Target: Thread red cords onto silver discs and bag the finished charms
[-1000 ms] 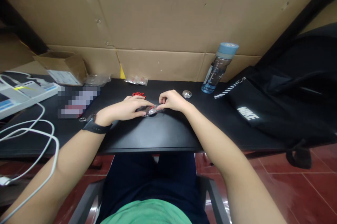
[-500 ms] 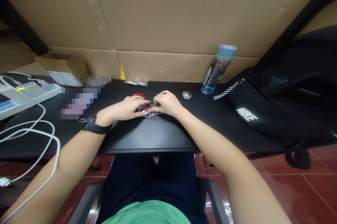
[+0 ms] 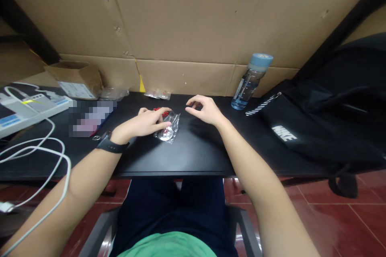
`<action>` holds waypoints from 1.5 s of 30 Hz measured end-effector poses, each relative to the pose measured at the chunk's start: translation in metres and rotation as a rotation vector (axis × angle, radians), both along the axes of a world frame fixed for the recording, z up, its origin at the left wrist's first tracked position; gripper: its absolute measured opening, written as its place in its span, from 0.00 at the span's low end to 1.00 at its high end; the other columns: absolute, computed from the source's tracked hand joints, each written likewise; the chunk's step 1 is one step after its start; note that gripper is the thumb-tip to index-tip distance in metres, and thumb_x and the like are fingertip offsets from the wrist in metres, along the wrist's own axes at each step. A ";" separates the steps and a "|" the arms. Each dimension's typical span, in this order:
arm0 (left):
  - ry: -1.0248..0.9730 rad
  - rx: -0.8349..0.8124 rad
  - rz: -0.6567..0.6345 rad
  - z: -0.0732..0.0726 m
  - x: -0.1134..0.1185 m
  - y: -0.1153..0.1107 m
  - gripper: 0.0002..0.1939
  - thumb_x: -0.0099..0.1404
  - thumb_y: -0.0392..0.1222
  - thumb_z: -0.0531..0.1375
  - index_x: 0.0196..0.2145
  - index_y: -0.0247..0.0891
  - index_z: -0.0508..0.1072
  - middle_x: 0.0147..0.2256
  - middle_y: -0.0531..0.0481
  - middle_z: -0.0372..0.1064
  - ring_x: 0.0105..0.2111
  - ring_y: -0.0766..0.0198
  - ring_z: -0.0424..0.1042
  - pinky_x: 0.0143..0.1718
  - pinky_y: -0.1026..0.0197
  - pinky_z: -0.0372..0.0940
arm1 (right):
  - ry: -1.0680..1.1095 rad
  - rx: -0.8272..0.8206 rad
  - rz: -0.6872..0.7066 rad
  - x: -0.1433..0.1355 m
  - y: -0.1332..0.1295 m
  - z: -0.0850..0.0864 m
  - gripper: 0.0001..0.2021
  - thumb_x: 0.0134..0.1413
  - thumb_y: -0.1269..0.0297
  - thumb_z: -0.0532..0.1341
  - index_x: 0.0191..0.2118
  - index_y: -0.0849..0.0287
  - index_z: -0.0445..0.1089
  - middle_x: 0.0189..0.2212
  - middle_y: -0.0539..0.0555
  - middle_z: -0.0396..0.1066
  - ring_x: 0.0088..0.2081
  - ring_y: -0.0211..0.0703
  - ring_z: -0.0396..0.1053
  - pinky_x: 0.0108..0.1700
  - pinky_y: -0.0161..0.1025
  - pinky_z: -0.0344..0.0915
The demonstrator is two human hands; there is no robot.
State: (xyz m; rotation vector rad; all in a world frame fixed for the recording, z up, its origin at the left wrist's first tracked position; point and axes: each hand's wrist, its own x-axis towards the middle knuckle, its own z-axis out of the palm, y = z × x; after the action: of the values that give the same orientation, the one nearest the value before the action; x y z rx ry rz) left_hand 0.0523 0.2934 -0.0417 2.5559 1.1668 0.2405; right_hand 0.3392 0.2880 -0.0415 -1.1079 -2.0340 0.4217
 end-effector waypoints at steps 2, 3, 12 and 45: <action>-0.030 0.013 0.030 0.001 0.000 0.001 0.30 0.76 0.61 0.48 0.68 0.43 0.59 0.39 0.48 0.81 0.50 0.48 0.77 0.62 0.39 0.51 | -0.096 -0.028 0.009 0.004 0.001 0.000 0.15 0.60 0.49 0.68 0.41 0.55 0.81 0.47 0.58 0.78 0.49 0.54 0.76 0.59 0.54 0.67; -0.040 0.021 0.033 0.001 -0.001 0.002 0.29 0.76 0.59 0.49 0.68 0.44 0.58 0.41 0.48 0.82 0.51 0.48 0.77 0.63 0.39 0.51 | -0.164 -0.057 0.021 0.004 0.002 -0.001 0.15 0.59 0.47 0.68 0.39 0.55 0.81 0.50 0.59 0.77 0.53 0.57 0.74 0.61 0.58 0.65; -0.060 -0.017 -0.041 0.003 -0.014 0.013 0.34 0.70 0.51 0.59 0.70 0.46 0.56 0.43 0.51 0.82 0.47 0.51 0.79 0.59 0.47 0.60 | -0.398 -0.254 0.076 -0.034 -0.007 -0.018 0.12 0.61 0.48 0.68 0.42 0.49 0.83 0.71 0.58 0.58 0.72 0.73 0.50 0.63 0.78 0.54; -0.203 0.075 -0.331 -0.012 -0.016 0.035 0.24 0.62 0.27 0.53 0.39 0.50 0.85 0.48 0.55 0.80 0.51 0.60 0.76 0.59 0.58 0.64 | -0.108 -0.168 0.367 -0.020 0.011 -0.031 0.13 0.53 0.75 0.65 0.38 0.53 0.85 0.42 0.52 0.80 0.43 0.42 0.78 0.53 0.40 0.69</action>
State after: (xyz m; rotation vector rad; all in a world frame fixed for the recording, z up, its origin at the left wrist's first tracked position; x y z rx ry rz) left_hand 0.0360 0.3282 -0.0533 2.6633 0.6625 0.4564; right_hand 0.3196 0.2990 -0.0721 -0.8664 -2.3398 0.7425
